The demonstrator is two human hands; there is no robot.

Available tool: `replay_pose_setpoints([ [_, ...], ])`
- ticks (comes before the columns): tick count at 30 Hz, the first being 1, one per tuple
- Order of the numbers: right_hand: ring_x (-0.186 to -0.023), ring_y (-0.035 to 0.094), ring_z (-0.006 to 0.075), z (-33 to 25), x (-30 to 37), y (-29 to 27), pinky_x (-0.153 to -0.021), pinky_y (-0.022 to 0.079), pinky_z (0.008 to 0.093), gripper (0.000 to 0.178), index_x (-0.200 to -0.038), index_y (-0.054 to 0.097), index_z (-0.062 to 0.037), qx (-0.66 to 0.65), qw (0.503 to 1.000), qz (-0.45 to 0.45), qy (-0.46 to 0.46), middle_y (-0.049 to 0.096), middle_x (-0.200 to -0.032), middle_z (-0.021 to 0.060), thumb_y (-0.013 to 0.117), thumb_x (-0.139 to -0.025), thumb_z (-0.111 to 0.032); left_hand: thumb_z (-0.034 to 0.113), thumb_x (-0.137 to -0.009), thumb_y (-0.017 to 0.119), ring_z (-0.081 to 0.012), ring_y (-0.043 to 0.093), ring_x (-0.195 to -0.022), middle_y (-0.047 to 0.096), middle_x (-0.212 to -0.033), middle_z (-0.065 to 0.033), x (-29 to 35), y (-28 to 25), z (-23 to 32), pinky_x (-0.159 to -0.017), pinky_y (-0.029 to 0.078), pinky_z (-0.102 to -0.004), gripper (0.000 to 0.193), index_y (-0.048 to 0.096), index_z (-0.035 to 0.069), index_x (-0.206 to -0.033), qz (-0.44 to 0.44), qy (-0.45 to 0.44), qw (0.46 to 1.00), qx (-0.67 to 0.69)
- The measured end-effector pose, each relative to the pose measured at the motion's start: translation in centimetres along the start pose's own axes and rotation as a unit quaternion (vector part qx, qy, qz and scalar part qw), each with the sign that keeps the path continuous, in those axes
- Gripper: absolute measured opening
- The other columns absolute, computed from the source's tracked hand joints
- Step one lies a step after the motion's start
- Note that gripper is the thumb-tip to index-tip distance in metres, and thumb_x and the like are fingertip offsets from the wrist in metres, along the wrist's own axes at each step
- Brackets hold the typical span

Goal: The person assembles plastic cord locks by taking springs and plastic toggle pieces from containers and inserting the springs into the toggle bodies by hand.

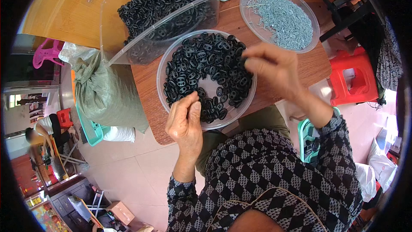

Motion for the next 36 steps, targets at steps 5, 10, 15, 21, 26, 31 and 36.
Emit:
replay_pose_setpoints([
  [5,-0.079,0.061,0.0133,0.7,-4.3,-5.9,-0.071,0.048,0.0277,0.017,-0.093,0.067,-0.0018,0.011,0.994,0.099,0.052,0.066,-0.082,0.0047,0.067,-0.079,-0.011,-0.006,-0.071,0.068,-0.0253,0.061,-0.081,0.066,-0.088,-0.0118,-0.9,2.1,2.6,-0.072,0.048,-0.0341,0.023,0.065,-0.001,-0.093,-0.068,0.211,0.965,-0.143],
  [10,-0.071,0.057,0.0113,2.1,-9.5,-9.4,-0.063,0.046,0.0265,0.017,-0.094,0.067,-0.0009,0.104,0.985,0.134,0.021,0.065,-0.082,0.0029,0.065,-0.08,-0.01,-0.003,-0.066,0.071,-0.0247,0.058,-0.082,0.065,-0.087,-0.01,-1.3,3.8,2.6,-0.075,0.043,-0.0342,0.025,0.064,0.0,-0.09,-0.119,0.22,0.954,-0.165],
  [15,-0.067,0.06,0.0185,1.6,-14.5,-12.7,-0.061,0.048,0.0337,0.018,-0.082,0.067,0.0015,0.16,0.964,0.212,-0.025,0.066,-0.071,0.0098,0.065,-0.072,-0.013,0.002,-0.065,0.072,-0.0283,0.055,-0.077,0.059,-0.081,-0.01,-1.6,5.6,2.8,-0.072,0.04,-0.037,0.025,0.06,0.002,-0.086,-0.164,0.26,0.918,-0.25],
  [21,-0.069,0.064,0.0244,2.6,-16.8,-15.2,-0.065,0.05,0.0358,0.02,-0.079,0.068,0.0025,0.216,0.925,0.304,-0.067,0.067,-0.071,0.0153,0.065,-0.07,-0.014,0.004,-0.064,0.069,-0.0282,0.052,-0.075,0.053,-0.078,-0.0108,-0.6,7.1,2.3,-0.07,0.039,-0.0383,0.02,0.058,0.003,-0.081,-0.196,0.299,0.887,-0.293],
  [26,-0.073,0.062,0.038,3.0,-20.2,-15.6,-0.068,0.049,0.0438,0.017,-0.077,0.068,0.0005,0.362,0.872,0.302,-0.13,0.063,-0.072,0.0237,0.061,-0.069,-0.012,0.002,-0.067,0.063,-0.0274,0.05,-0.073,0.049,-0.074,-0.0107,-0.7,7.3,2.0,-0.068,0.038,-0.0383,0.012,0.053,0.004,-0.073,-0.216,0.303,0.875,-0.31],
  [31,-0.074,0.06,0.0446,3.9,-22.4,-14.9,-0.064,0.047,0.0499,0.009,-0.067,0.062,0.0016,0.477,0.806,0.308,-0.17,0.059,-0.071,0.0276,0.055,-0.065,-0.004,0.0,-0.066,0.063,-0.0273,0.051,-0.069,0.048,-0.07,-0.0108,-1.3,5.3,1.4,-0.066,0.038,-0.0381,0.011,0.055,0.002,-0.073,-0.211,0.304,0.873,-0.317],
  [36,-0.079,0.059,0.0414,2.6,-19.0,-12.5,-0.073,0.046,0.0472,0.012,-0.071,0.062,0.003,0.483,0.817,0.243,-0.199,0.06,-0.078,0.0252,0.059,-0.068,-0.009,0.001,-0.067,0.067,-0.029,0.055,-0.074,0.058,-0.077,-0.0107,-2.0,4.5,0.2,-0.069,0.041,-0.0383,0.017,0.061,0.002,-0.083,-0.218,0.236,0.91,-0.262],
])
Point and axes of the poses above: each hand's wrist, its own x-axis away from the middle knuckle, its own y-axis out of the palm, z = x × y, the point moved 6 cm from there along -x, towards the middle knuckle
